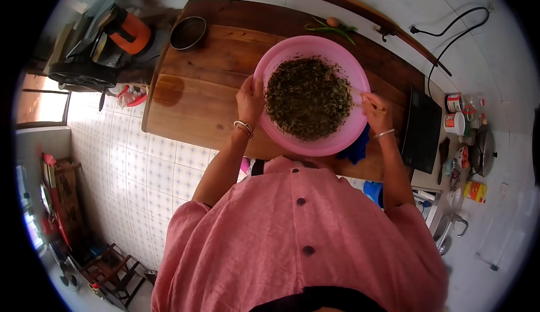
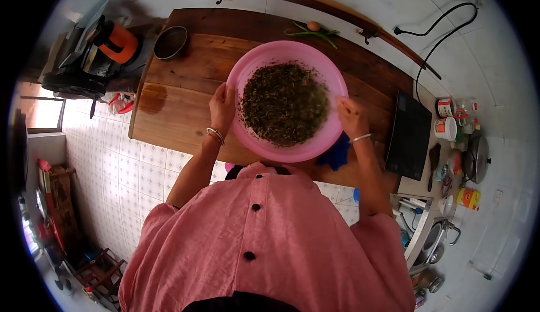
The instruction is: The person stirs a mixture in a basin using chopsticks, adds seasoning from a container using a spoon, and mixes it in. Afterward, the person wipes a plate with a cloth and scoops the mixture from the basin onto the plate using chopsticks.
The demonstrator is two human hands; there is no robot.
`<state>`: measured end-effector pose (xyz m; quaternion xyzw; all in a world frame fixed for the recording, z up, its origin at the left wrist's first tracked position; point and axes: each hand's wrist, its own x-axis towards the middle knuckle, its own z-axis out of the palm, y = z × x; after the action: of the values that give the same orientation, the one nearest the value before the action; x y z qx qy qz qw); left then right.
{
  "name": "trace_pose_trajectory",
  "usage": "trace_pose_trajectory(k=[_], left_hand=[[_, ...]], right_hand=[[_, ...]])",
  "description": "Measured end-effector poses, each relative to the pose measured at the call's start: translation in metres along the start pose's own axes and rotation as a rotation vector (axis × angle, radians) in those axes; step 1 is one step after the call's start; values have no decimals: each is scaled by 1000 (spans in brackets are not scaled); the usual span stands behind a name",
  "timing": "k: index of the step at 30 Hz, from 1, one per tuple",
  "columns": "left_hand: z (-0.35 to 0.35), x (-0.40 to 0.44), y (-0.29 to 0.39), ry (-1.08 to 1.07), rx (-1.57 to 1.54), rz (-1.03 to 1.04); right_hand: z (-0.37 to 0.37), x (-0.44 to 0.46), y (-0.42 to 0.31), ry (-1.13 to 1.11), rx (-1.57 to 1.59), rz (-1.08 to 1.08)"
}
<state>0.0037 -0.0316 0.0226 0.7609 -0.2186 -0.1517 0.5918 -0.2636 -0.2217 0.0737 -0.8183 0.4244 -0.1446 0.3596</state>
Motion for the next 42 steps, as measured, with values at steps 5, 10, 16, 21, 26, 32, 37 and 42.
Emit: trace_pose_trajectory(k=[5, 10, 16, 21, 26, 32, 37, 42], left_hand=[[-1, 0, 2, 0, 90, 5], [3, 2, -5, 2, 68, 22], [-1, 3, -2, -13, 67, -31], [1, -1, 6, 16, 18, 17], [2, 1, 0, 2, 33, -23], [0, 0, 2, -1, 18, -8], [1, 0, 8, -1, 35, -43], [2, 2, -4, -14, -24, -46]], right_hand=[[78, 11, -26, 204, -4, -305], [97, -42, -88, -45, 160, -460], [71, 8, -32, -46, 204, -115], [31, 53, -22, 137, 257, -24], [68, 39, -41, 195, 219, -92], [46, 48, -20, 207, 469, -15], [63, 60, -25, 255, 558, 31], [81, 54, -59, 254, 534, -4]])
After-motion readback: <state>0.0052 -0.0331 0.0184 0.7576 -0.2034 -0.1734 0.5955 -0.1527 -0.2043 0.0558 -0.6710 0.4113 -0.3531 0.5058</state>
